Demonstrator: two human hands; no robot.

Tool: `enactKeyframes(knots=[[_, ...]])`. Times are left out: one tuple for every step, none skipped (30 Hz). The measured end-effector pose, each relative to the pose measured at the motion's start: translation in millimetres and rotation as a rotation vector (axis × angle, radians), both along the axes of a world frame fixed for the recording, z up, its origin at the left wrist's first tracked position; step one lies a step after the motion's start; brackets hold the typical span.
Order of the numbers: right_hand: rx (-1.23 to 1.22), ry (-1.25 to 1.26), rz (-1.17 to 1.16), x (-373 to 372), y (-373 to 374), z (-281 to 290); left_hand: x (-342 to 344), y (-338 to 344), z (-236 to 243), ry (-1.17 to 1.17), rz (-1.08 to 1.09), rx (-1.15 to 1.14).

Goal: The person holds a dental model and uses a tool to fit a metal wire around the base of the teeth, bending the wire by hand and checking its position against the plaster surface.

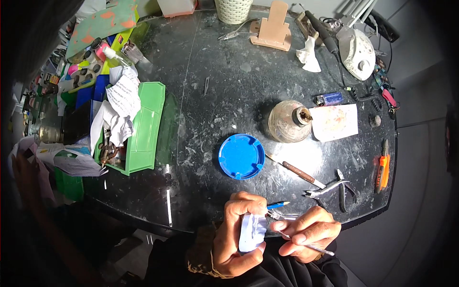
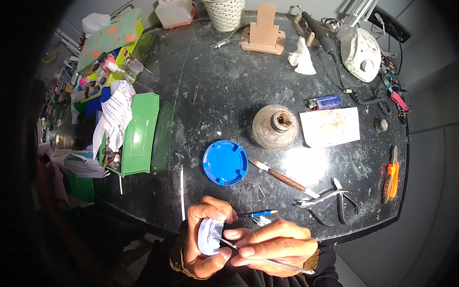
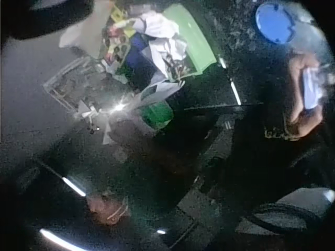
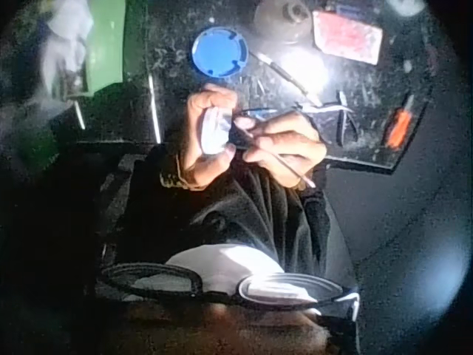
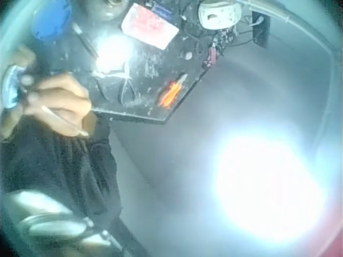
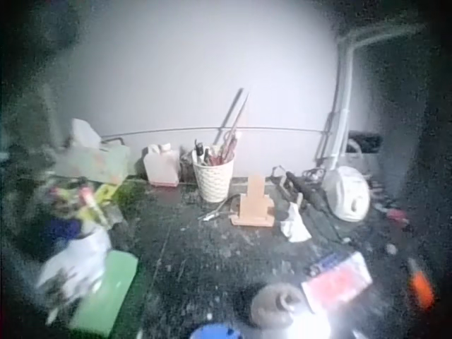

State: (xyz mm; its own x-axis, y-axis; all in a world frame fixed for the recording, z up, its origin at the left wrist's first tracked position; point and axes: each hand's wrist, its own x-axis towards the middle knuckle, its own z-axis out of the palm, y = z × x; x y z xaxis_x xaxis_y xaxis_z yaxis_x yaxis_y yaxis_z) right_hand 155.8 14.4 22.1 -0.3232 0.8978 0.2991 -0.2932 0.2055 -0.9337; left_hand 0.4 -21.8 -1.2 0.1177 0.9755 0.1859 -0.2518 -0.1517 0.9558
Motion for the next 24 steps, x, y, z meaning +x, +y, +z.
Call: enactKeyframes(knots=[[-0.007,-0.002,0.000,-0.3,-0.8,-0.2,-0.4,-0.4,-0.3,0.018,0.010,0.000],[-0.032,0.058,-0.045,-3.2,-5.2,-4.5,-1.0,-0.9,0.2,0.027,0.015,0.000],[-0.033,0.054,-0.049,-2.2,-6.6,-3.6,-1.0,-0.8,1.3,0.034,0.017,-0.001],[-0.047,0.046,-0.058,-0.9,-7.6,-2.1,-1.4,-0.8,4.1,0.056,0.018,-0.016],[-0.060,0.036,-0.068,0.6,-8.7,-0.7,-1.4,-0.6,5.8,0.077,0.018,-0.031],[-0.036,0.027,-0.057,1.6,-8.3,-4.4,-1.7,-0.4,4.4,0.083,0.023,-0.036],[-0.041,0.033,-0.051,1.7,-6.2,-4.5,-1.5,-0.1,2.2,0.067,0.040,-0.009],[-0.031,0.035,-0.013,1.2,-2.4,-3.5,-1.7,-0.6,1.7,0.062,0.051,0.003],[-0.019,0.027,0.015,2.1,0.1,-2.6,-0.4,0.3,0.4,0.047,0.053,0.018],[-0.026,0.076,-0.033,-1.4,0.0,-3.6,0.8,0.6,0.0,0.051,0.062,0.024],[-0.027,0.074,-0.037,-2.7,-1.1,-5.5,1.5,1.7,-0.1,0.052,0.065,0.027],[-0.045,0.165,-0.048,-4.6,-3.9,-7.4,1.1,1.2,0.8,0.053,0.072,0.033],[-0.064,0.257,-0.060,-5.6,-5.6,-10.2,0.1,2.2,2.1,0.084,0.071,0.070],[0.047,0.212,0.033,0.5,-2.7,-15.5,-0.9,3.0,3.2,0.099,0.070,0.090],[0.045,0.214,0.033,1.2,-1.7,-17.2,-1.2,4.6,3.4,0.117,0.070,0.105],[0.063,0.224,0.044,1.7,-1.1,-18.6,-1.4,6.1,3.4,0.109,0.057,0.125],[0.081,0.233,0.055,2.3,-0.6,-19.6,-1.6,7.3,3.2,0.100,0.044,0.146],[0.083,0.228,0.050,4.0,-1.0,-18.1,-1.5,8.7,3.6,0.095,0.039,0.147],[0.073,0.195,0.040,6.1,-2.1,-16.3,-1.5,10.0,4.0,0.080,0.005,0.158],[0.064,0.162,0.030,7.7,-3.3,-14.7,-1.5,10.9,4.6,0.065,-0.029,0.169],[0.063,0.168,0.033,6.3,-4.6,-15.0,-3.1,9.4,5.9,0.071,-0.026,0.169],[0.054,0.181,0.005,3.6,-6.3,-15.1,-4.8,7.1,8.0,0.048,-0.052,0.150],[0.044,0.195,-0.022,0.5,-7.3,-15.0,-6.6,5.1,10.7,0.026,-0.077,0.132],[0.044,0.206,-0.015,-3.3,-7.9,-13.1,-8.4,3.4,13.9,0.037,-0.071,0.132]])
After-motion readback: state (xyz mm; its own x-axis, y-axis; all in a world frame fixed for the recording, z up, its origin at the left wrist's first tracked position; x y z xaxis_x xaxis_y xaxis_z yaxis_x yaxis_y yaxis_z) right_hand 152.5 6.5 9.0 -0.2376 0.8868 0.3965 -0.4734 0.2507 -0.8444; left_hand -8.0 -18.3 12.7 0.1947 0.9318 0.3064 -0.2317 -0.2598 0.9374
